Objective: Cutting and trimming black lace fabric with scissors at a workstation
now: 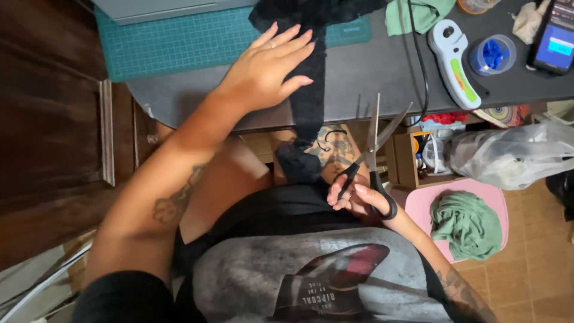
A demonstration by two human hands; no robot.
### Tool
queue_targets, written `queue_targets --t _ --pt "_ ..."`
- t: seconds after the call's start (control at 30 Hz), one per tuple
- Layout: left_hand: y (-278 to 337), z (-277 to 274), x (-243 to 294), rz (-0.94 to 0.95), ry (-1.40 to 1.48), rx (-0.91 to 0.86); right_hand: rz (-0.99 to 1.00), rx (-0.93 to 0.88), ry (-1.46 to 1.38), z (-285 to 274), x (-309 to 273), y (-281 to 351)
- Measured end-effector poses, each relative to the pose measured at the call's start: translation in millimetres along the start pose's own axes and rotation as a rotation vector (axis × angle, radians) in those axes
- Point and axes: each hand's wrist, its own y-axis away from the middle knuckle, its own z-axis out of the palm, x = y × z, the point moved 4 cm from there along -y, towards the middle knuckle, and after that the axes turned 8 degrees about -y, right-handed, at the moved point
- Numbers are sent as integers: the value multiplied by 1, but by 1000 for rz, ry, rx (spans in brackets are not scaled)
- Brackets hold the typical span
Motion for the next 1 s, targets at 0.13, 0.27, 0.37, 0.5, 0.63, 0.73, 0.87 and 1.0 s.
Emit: queue_targets --t 0.13,0.27,0.37,0.5,0.63,0.73,0.87,1.0 --pt "-1 1 -5 -73 -90 -92 19 -38 136 -41 16 2" --pt "-7 -4 -7 -83 -43 -217 104 32 286 9 -7 -9" --pt "-6 -17 0 -137 9 -59 78 54 269 34 -18 -9" --pt "28 -50 31 -90 113 335 10 -3 251 14 -8 -1" --pt "80 -37 82 -310 174 451 -138 -45 25 -13 12 12" --pt "112 3 110 -611 267 446 -290 25 -49 -43 32 17" --pt "131 46 102 -971 449 115 -346 160 26 -10 12 15" --pt "113 47 121 -867 450 168 -436 248 213 64 -71 -24"
